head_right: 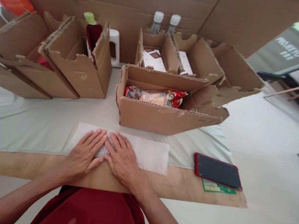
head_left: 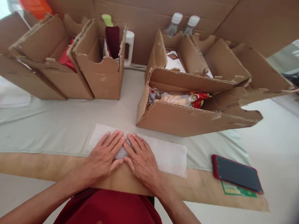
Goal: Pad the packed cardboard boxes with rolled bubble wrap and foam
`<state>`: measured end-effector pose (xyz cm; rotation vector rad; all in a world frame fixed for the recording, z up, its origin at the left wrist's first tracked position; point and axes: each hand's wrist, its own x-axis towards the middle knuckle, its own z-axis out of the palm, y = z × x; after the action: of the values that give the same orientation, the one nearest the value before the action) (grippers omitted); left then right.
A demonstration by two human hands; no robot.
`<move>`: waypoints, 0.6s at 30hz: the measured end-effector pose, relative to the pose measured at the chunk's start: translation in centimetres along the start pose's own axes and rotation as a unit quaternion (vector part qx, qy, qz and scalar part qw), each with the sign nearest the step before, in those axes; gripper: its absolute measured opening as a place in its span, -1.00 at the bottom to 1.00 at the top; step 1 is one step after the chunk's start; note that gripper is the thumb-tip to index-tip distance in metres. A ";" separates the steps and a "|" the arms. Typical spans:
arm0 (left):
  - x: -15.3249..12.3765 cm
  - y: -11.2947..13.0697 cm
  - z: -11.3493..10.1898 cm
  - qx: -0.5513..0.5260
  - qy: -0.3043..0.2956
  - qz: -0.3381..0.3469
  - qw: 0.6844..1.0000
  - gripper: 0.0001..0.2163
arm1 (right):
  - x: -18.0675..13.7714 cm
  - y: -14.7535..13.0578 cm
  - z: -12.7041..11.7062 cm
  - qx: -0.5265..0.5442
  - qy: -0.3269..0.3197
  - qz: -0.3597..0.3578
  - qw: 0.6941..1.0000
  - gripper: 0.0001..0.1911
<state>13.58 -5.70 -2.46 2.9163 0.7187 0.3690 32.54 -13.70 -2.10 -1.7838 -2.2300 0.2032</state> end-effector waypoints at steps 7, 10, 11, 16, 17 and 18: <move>-3.1 -2.8 -0.2 0.034 0.005 -0.011 0.999 -0.49 | -12.9 6.5 -2.4 -0.150 0.102 0.175 0.968 -0.50; -3.2 -3.2 -1.3 -0.005 0.032 -0.028 0.999 -0.57 | -14.4 7.6 -4.3 -0.173 0.164 0.213 0.947 -0.63; -3.3 -3.5 -1.7 -0.013 0.058 -0.051 0.997 -0.60 | -14.1 7.9 -4.8 -0.176 0.179 0.210 0.945 -0.68; -4.2 -5.0 -2.2 0.049 0.162 -0.208 0.963 -0.69 | -9.8 9.9 -5.0 -0.189 0.145 0.178 0.955 -0.59; -4.2 -4.9 -1.9 0.052 0.156 -0.230 0.959 -0.71 | -9.1 10.3 -4.8 -0.189 0.137 0.172 0.957 -0.55; -4.2 -4.7 -1.5 0.047 0.151 -0.246 0.956 -0.75 | -8.7 10.6 -4.6 -0.185 0.136 0.165 0.959 -0.52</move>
<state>7.53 -3.41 -2.69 2.6501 1.4973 0.7393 45.58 -20.02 -1.84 -2.2141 -1.8550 -0.4001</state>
